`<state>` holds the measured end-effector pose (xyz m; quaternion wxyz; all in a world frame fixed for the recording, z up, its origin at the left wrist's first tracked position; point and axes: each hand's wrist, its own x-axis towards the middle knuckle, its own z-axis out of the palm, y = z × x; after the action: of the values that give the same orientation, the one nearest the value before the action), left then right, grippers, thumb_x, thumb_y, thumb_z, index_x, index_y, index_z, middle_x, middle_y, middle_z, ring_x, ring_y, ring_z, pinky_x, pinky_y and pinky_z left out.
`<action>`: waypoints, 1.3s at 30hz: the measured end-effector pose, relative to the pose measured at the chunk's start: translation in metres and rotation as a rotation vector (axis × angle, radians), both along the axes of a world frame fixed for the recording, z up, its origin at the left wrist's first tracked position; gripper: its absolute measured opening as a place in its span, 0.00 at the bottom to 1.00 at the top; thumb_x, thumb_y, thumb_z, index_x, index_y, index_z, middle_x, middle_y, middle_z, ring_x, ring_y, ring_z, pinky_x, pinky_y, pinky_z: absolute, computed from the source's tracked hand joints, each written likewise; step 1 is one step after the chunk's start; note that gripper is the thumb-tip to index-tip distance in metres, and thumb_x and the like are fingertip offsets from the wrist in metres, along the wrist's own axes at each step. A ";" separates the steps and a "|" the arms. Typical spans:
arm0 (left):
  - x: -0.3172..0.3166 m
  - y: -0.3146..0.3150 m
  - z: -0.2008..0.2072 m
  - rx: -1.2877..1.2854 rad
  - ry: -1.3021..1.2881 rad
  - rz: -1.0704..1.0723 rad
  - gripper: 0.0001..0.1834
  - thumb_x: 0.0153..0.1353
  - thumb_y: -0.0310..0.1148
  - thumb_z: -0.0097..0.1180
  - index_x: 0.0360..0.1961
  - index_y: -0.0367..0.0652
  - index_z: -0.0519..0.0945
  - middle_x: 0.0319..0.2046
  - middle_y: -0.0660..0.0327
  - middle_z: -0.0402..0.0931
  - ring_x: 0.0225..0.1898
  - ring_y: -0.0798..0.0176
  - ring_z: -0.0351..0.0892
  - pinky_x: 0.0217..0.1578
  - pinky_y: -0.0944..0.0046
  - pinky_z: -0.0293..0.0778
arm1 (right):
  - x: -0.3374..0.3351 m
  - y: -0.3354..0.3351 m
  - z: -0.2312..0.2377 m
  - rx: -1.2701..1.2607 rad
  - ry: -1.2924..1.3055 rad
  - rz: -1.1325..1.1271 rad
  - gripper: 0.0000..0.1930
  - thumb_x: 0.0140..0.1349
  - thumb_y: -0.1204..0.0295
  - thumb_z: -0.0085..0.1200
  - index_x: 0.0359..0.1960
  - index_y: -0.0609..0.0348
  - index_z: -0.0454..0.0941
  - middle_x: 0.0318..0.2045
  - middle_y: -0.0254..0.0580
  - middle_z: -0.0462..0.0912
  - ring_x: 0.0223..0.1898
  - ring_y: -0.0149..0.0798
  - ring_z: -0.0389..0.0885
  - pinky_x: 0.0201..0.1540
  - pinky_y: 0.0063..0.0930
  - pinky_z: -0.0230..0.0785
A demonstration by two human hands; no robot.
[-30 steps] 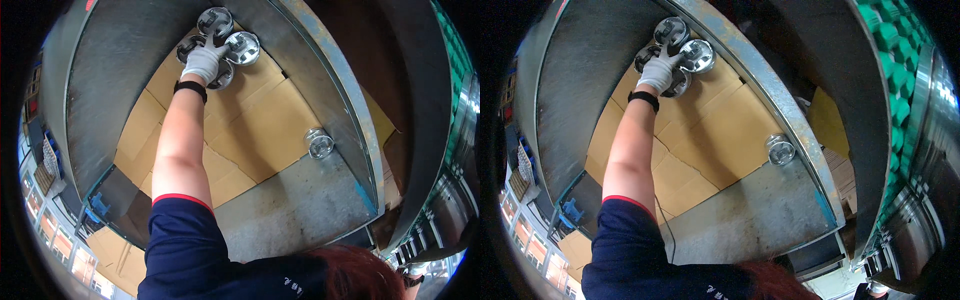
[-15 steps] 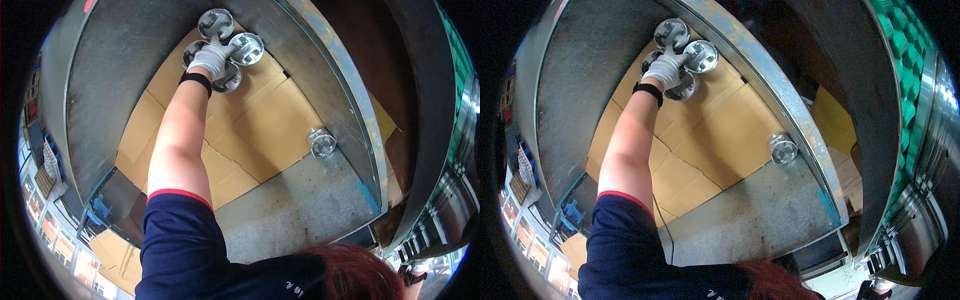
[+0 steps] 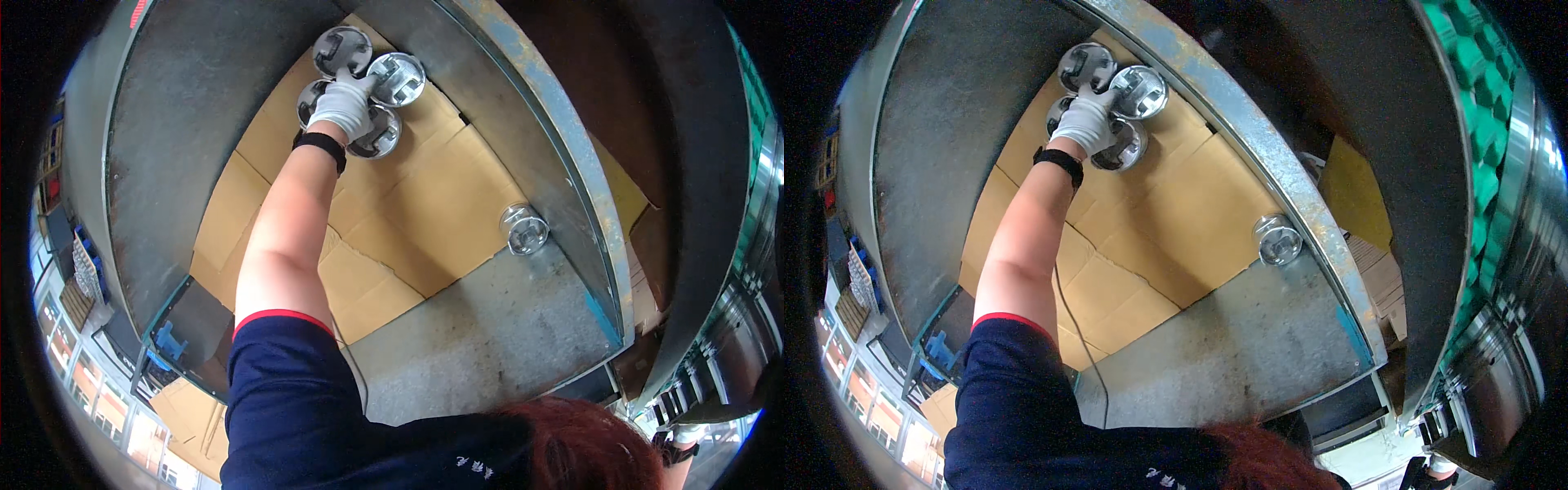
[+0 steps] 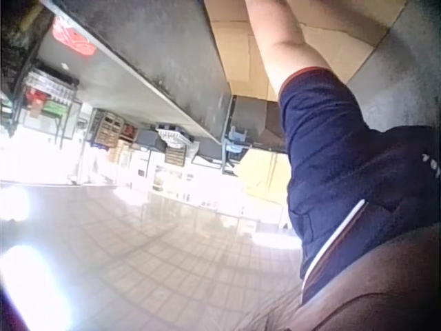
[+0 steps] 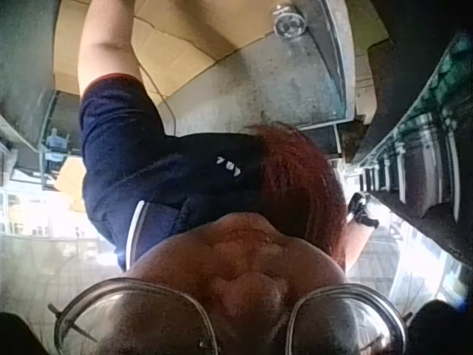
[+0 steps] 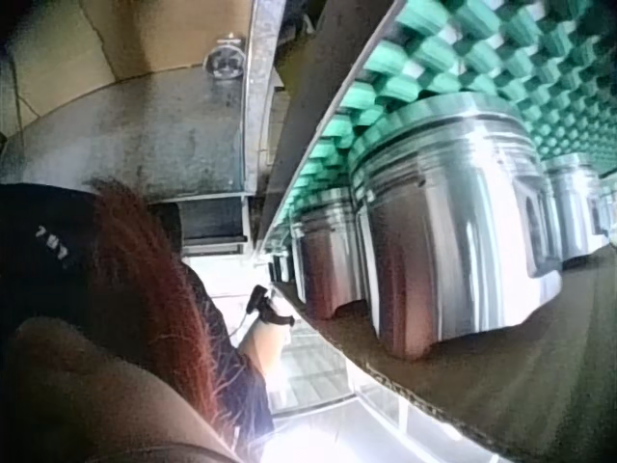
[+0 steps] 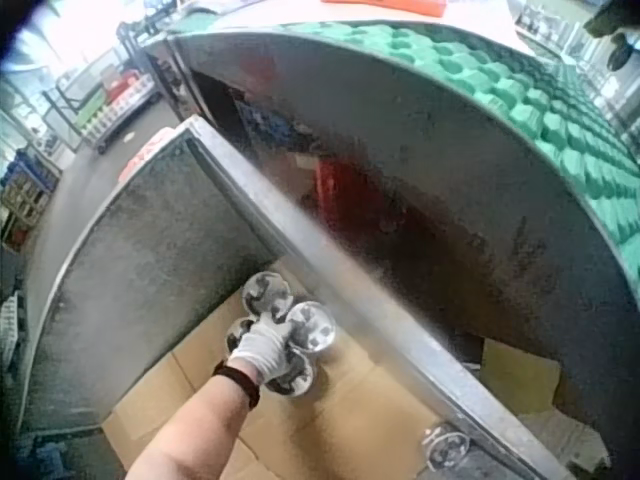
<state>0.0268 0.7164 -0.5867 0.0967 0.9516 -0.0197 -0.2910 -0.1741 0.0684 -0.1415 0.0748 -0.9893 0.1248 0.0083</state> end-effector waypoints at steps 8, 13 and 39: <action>0.007 0.010 -0.014 0.027 0.065 -0.071 0.40 0.43 0.41 0.75 0.63 0.62 0.77 0.68 0.38 0.60 0.60 0.37 0.77 0.63 0.54 0.75 | 0.000 -0.003 0.000 0.002 0.000 -0.005 0.41 0.77 0.43 0.30 0.79 0.64 0.48 0.79 0.51 0.51 0.79 0.46 0.49 0.79 0.41 0.39; 0.009 -0.005 0.010 0.098 0.103 -0.044 0.36 0.49 0.41 0.72 0.63 0.62 0.77 0.66 0.40 0.64 0.59 0.39 0.78 0.62 0.52 0.76 | -0.004 -0.004 -0.001 -0.001 -0.014 -0.013 0.41 0.77 0.43 0.30 0.79 0.64 0.48 0.79 0.51 0.51 0.79 0.46 0.49 0.79 0.41 0.39; -0.101 -0.064 0.110 0.097 0.456 0.080 0.44 0.56 0.36 0.58 0.76 0.47 0.60 0.75 0.43 0.54 0.79 0.43 0.46 0.77 0.50 0.45 | 0.034 0.036 0.005 -0.036 -0.057 0.349 0.37 0.76 0.51 0.33 0.76 0.68 0.54 0.77 0.57 0.57 0.78 0.53 0.52 0.79 0.45 0.36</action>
<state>-0.0743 0.6519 -0.4766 0.0641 0.8648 0.0545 -0.4951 -0.1406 0.1044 -0.1365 0.0578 -0.9970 -0.0510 -0.0090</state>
